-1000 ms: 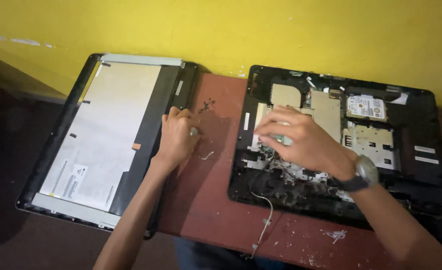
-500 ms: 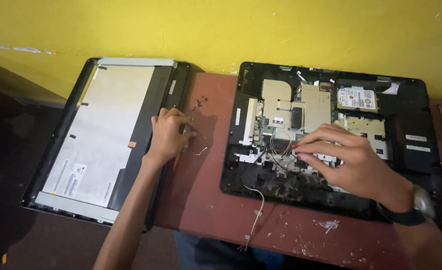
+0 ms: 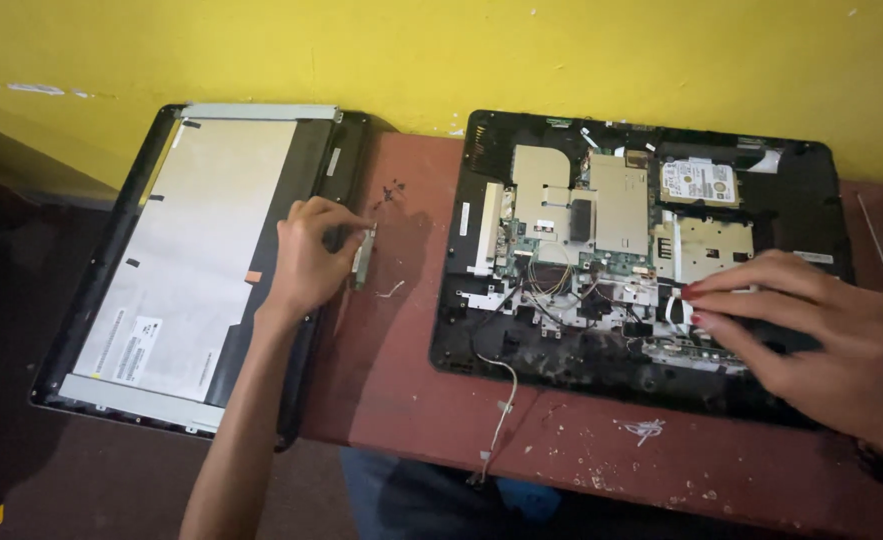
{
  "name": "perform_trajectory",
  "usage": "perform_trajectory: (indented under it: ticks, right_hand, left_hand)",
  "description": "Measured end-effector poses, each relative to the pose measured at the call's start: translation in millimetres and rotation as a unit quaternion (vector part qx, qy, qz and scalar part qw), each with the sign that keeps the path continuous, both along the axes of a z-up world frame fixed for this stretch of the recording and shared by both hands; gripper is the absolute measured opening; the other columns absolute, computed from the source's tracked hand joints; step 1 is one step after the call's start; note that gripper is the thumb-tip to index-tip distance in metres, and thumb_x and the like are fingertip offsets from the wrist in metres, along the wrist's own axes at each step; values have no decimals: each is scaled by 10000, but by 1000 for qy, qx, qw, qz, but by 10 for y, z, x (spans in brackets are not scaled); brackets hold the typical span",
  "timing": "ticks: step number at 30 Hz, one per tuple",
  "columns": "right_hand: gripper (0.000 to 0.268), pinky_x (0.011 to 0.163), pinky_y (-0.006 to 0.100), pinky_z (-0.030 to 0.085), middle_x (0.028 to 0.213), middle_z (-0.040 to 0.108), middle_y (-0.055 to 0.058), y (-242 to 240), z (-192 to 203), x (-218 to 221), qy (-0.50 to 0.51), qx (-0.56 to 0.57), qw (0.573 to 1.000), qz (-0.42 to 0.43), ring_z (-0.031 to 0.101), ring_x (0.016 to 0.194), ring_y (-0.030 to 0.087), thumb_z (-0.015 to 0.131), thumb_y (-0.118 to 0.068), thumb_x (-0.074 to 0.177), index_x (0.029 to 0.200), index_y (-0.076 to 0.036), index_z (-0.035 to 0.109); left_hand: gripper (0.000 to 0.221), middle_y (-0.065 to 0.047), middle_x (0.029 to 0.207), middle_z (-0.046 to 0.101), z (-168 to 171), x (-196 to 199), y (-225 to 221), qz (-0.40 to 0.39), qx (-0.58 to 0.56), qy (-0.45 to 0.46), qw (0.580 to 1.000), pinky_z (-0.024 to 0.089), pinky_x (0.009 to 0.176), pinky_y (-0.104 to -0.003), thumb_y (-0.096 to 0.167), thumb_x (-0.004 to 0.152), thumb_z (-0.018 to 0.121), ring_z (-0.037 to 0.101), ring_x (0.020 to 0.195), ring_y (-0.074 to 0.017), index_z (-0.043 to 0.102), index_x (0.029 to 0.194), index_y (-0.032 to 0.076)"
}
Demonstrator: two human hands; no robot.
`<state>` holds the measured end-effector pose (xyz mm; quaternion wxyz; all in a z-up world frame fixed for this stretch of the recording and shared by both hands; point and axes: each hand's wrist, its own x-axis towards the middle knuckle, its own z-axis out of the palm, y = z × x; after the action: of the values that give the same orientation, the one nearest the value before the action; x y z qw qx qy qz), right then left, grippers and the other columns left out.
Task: The person disconnects a small circuit board and a bundle of wires from the motherboard of a disassembled laptop. They then use a screwdriver to remove screws from the motherboard area.
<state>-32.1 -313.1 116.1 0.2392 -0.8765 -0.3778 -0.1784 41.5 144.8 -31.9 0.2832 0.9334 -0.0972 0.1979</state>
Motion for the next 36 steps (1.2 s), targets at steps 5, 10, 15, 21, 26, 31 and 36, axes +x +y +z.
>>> perform_trajectory:
  ticks: [5, 10, 15, 21, 26, 31, 36]
  right_hand:
    - [78, 886, 376, 562, 1035, 739, 135, -243, -164, -111, 9, 40, 999, -30, 726, 923, 264, 764, 26, 877, 949, 10, 742]
    - [37, 899, 324, 526, 1030, 743, 81, -505, -365, -281, 26, 25, 987, -158, 684, 901, 185, 770, 18, 958, 969, -14, 781]
    - [82, 898, 272, 540, 977, 762, 38, -688, -811, -487, 118, 76, 978, -151, 719, 894, 139, 758, -75, 861, 940, -84, 780]
    - [138, 758, 332, 548, 896, 730, 68, -475, -1218, -728, 90, 115, 986, -77, 660, 781, 195, 777, -36, 825, 959, -9, 766]
    - [57, 798, 352, 488, 858, 689, 55, -360, -1340, -801, 68, 130, 984, -101, 616, 774, 194, 745, -29, 863, 919, -21, 749]
    - [13, 730, 343, 473, 805, 668, 71, -435, -1259, -740, 70, 158, 980, -94, 595, 726, 201, 726, 2, 865, 874, 10, 728]
    - [86, 756, 369, 487, 823, 674, 57, -574, -1118, -848, 147, 142, 973, -110, 621, 740, 187, 760, -41, 838, 922, -31, 753]
  left_hand:
    - [128, -28, 916, 697, 287, -302, -350, -38, -71, -23, 996, 423, 717, -368, 64, 875, 736, 575, 818, -228, 770, 970, 144]
    - [52, -59, 899, 703, 412, -705, -1104, -117, -176, -21, 977, 478, 829, -338, 58, 900, 767, 629, 890, -214, 732, 934, 77]
    - [342, -110, 1168, 611, 314, -841, -1521, -219, -55, -3, 974, 436, 911, -471, 261, 907, 778, 558, 1083, -317, 653, 1189, 113]
    - [299, -101, 983, 652, 155, -1210, -1748, -296, 78, -23, 952, 408, 752, -419, 304, 915, 799, 557, 943, -291, 733, 1063, 53]
    - [112, -85, 898, 578, 83, -1277, -1795, -277, 33, -30, 960, 369, 659, -418, 73, 970, 676, 493, 803, -286, 713, 1055, 10]
    - [30, -64, 831, 541, 292, -1249, -1866, -273, -16, -5, 962, 360, 613, -399, 54, 962, 687, 484, 763, -269, 704, 962, 30]
    - [131, -118, 875, 560, 426, -1380, -1847, -309, -41, 98, 945, 413, 666, -411, -35, 924, 690, 504, 810, -294, 717, 1052, -20]
